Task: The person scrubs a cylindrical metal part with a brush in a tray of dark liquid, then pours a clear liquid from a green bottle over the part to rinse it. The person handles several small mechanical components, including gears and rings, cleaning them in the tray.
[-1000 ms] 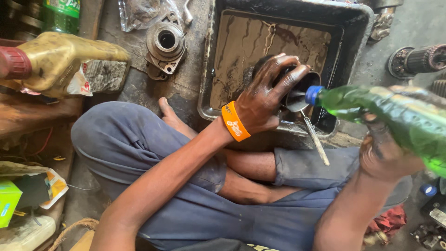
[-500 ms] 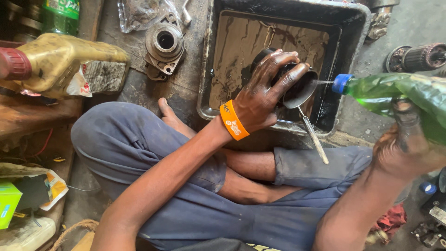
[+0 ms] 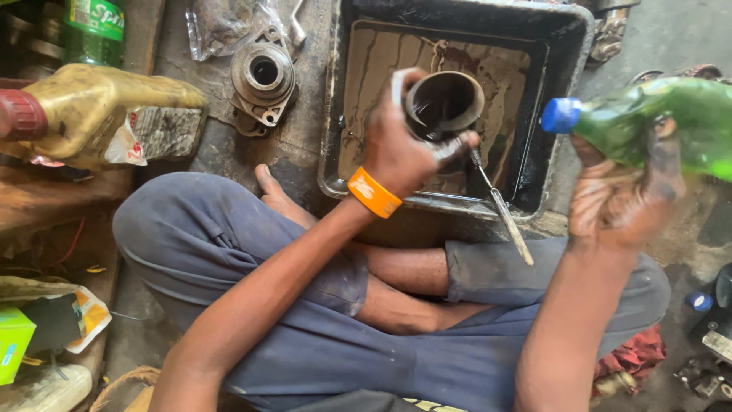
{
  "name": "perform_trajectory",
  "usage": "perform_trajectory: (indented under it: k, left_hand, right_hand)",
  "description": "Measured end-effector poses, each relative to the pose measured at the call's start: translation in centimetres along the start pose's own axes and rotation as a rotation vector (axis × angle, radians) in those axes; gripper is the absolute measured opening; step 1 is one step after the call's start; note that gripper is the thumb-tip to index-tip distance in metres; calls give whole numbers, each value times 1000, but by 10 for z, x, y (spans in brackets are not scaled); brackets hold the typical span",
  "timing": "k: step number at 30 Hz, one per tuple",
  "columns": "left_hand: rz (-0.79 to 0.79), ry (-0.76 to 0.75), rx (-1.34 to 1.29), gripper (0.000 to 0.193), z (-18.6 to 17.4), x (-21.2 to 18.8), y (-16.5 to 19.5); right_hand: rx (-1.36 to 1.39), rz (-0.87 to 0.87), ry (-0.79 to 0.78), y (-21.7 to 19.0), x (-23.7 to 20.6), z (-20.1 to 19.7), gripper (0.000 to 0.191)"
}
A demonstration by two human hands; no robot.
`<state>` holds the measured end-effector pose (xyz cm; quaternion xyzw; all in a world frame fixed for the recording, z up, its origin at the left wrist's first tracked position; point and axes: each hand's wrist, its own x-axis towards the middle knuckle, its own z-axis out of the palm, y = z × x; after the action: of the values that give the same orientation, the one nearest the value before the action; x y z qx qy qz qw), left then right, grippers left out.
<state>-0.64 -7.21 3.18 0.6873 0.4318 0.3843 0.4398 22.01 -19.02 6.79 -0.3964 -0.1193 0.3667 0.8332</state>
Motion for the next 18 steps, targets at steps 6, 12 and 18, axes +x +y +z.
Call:
perform_trajectory:
  k: [6,12,18]
  left_hand:
    - [-874,188,-584,81,7,15,-41]
    - [-1068,221,-998,67,16,22,-73]
    - [-1098,101,-1117,61,25,19,-76]
  right_hand:
    - [256,173,119,-4,8,-7,31]
    - [233,209,44,-21,6,-5,31]
    - [-323,-48,-44,-16,-8,5,37]
